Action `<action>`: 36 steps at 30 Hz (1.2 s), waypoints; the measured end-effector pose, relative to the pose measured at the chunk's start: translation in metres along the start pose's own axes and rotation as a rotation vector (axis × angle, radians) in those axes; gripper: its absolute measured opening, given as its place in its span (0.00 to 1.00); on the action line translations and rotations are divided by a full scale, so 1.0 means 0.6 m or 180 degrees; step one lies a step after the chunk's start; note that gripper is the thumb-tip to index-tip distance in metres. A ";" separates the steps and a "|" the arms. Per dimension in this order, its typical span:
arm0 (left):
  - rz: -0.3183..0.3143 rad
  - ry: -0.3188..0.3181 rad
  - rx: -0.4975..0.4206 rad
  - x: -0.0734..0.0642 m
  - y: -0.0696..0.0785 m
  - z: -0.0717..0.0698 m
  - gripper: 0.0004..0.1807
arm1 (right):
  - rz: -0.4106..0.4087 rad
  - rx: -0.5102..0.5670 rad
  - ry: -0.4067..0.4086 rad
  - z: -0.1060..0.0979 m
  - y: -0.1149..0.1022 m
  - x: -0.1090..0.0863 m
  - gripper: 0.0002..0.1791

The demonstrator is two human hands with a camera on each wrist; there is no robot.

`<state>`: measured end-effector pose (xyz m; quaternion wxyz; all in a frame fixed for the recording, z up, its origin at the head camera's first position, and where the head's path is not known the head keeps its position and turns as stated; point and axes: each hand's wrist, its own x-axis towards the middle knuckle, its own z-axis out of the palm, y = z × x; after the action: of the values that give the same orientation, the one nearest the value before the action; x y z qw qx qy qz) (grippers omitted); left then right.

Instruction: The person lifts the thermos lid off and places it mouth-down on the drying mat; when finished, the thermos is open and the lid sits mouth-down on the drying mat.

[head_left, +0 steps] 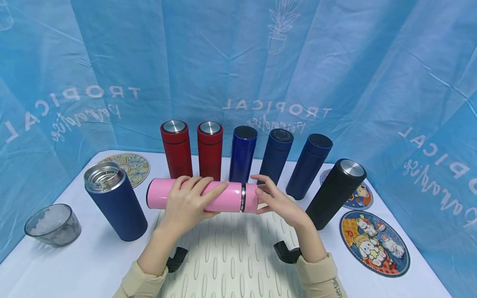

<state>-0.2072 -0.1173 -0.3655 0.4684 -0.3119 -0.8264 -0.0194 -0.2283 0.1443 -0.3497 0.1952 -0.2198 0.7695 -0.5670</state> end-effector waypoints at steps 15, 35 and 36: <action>0.0000 0.0012 -0.0015 0.000 -0.002 -0.001 0.43 | -0.0058 0.0040 0.0011 -0.001 0.008 0.005 0.27; 0.0011 0.0057 -0.0043 0.002 -0.002 -0.003 0.43 | 0.0021 -0.0013 -0.0011 0.000 0.003 0.002 0.34; 0.0016 0.0073 -0.0045 0.002 -0.001 -0.002 0.43 | 0.0078 -0.0004 0.0001 0.001 0.002 0.002 0.34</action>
<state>-0.2070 -0.1178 -0.3636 0.4756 -0.3171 -0.8200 -0.0277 -0.2292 0.1432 -0.3512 0.2018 -0.2103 0.7725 -0.5642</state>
